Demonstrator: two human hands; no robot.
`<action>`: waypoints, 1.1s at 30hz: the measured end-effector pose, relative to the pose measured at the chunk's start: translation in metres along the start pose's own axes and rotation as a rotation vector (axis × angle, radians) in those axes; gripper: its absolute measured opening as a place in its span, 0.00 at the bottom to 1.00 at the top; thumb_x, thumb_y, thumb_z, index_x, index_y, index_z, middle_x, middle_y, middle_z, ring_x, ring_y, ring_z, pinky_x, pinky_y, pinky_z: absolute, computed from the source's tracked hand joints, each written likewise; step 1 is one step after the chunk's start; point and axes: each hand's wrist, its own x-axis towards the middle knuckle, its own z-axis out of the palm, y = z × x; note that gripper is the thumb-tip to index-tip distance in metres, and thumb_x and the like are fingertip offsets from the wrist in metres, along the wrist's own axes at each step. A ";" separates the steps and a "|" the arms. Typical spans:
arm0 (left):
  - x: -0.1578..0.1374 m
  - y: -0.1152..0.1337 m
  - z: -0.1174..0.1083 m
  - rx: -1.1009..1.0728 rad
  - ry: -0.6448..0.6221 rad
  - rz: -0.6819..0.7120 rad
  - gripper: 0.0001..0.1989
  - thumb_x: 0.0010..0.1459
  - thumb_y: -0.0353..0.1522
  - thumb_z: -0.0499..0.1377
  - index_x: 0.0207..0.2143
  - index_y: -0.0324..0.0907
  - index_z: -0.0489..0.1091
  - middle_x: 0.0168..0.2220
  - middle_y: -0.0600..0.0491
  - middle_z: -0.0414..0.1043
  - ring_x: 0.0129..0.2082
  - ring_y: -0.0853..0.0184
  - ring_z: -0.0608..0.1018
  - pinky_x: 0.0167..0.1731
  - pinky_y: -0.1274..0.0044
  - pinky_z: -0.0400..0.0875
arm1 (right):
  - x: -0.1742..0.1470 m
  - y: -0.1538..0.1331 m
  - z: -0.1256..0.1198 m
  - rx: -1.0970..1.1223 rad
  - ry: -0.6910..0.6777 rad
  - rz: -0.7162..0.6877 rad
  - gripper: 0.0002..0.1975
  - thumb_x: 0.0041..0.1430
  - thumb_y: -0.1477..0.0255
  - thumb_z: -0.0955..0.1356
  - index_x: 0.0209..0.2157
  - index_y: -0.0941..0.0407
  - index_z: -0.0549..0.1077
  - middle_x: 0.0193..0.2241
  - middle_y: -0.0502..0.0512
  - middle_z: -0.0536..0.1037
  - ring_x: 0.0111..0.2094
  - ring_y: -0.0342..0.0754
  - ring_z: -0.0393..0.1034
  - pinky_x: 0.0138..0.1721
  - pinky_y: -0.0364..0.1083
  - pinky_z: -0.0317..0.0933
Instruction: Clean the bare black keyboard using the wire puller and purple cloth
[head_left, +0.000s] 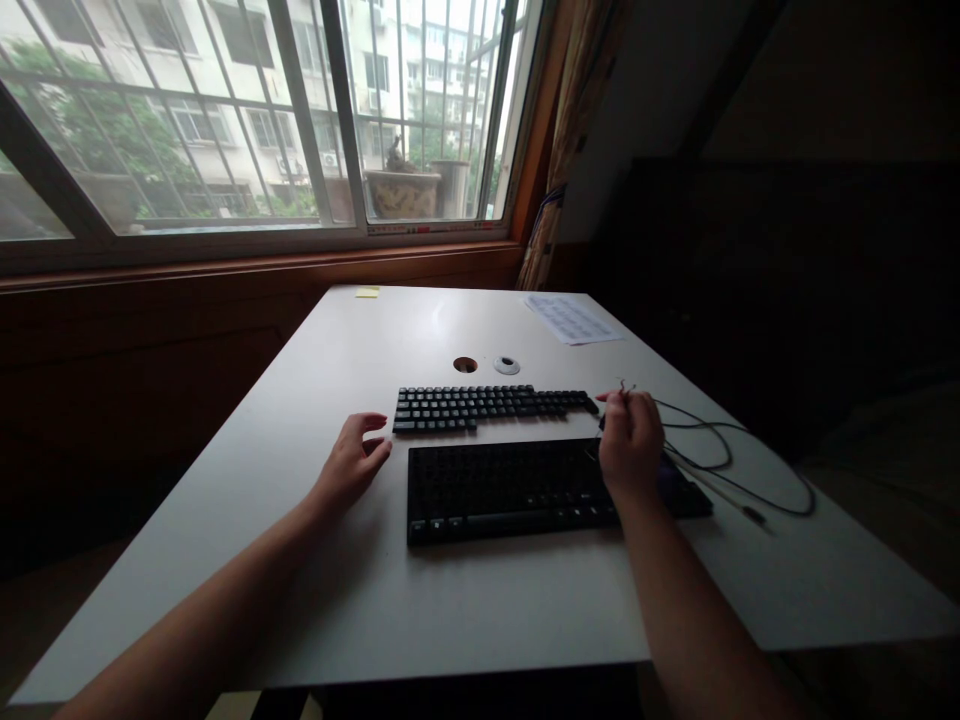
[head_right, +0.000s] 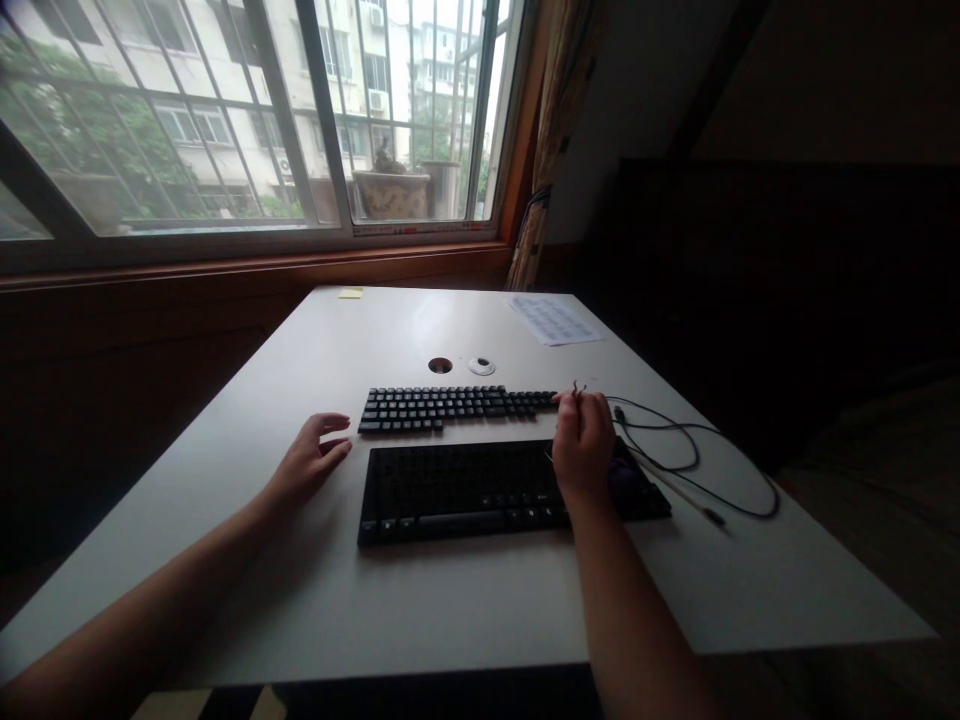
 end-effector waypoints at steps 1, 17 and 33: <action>0.000 0.002 -0.001 0.033 0.000 0.008 0.15 0.58 0.35 0.59 0.47 0.41 0.66 0.49 0.46 0.67 0.52 0.58 0.74 0.49 0.64 0.76 | 0.000 -0.001 -0.001 -0.001 0.016 0.011 0.14 0.67 0.66 0.59 0.32 0.55 0.72 0.30 0.53 0.69 0.36 0.51 0.65 0.43 0.50 0.58; 0.008 0.013 -0.012 0.277 -0.097 0.071 0.09 0.59 0.37 0.55 0.34 0.42 0.72 0.33 0.51 0.74 0.32 0.64 0.76 0.33 0.73 0.72 | 0.002 0.000 -0.008 0.065 0.283 0.280 0.17 0.66 0.62 0.59 0.32 0.56 0.73 0.22 0.48 0.63 0.24 0.46 0.55 0.28 0.47 0.49; 0.003 0.008 -0.004 0.359 -0.333 0.235 0.10 0.61 0.37 0.56 0.42 0.44 0.73 0.34 0.51 0.72 0.32 0.64 0.74 0.34 0.73 0.71 | -0.004 0.013 -0.001 0.060 0.131 0.284 0.18 0.64 0.60 0.60 0.33 0.57 0.75 0.23 0.50 0.70 0.25 0.47 0.61 0.29 0.45 0.53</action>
